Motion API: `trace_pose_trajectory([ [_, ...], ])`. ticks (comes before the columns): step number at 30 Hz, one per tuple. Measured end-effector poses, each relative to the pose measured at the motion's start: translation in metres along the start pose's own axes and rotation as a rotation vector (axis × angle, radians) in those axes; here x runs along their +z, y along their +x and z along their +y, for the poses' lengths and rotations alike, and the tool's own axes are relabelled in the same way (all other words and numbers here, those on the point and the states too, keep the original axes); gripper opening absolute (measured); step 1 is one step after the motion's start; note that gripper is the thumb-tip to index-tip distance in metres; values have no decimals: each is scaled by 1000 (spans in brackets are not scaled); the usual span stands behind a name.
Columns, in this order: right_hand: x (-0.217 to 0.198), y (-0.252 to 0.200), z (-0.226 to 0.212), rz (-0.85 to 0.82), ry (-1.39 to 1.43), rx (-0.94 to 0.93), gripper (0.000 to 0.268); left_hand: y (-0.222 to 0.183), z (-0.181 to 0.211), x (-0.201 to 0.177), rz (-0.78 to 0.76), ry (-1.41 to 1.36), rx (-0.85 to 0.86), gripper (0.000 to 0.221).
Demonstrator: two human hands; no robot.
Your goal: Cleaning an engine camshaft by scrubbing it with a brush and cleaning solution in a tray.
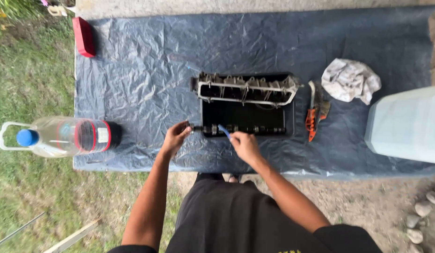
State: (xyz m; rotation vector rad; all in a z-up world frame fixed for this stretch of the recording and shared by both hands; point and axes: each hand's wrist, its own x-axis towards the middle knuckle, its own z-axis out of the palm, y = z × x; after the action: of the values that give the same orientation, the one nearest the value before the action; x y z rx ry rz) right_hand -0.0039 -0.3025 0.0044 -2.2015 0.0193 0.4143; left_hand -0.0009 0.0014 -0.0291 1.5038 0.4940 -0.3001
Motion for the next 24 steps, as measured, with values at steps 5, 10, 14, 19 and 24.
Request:
trace_pose_trajectory([
  [5,-5,-9,-10,9,-94,2,19,-15,15,3,-88,-69,43,56],
  [10,-8,0,-5,5,-116,1,19,-25,28,5,-141,-32,57,58],
  [14,-14,-4,-26,-34,-101,15,20,-31,46,13,-125,-79,65,55],
  [19,-11,8,-8,14,-155,47,20,-2,11,11,1,-73,36,49],
  [24,-17,4,-20,10,-106,32,21,7,12,1,63,267,-219,68],
])
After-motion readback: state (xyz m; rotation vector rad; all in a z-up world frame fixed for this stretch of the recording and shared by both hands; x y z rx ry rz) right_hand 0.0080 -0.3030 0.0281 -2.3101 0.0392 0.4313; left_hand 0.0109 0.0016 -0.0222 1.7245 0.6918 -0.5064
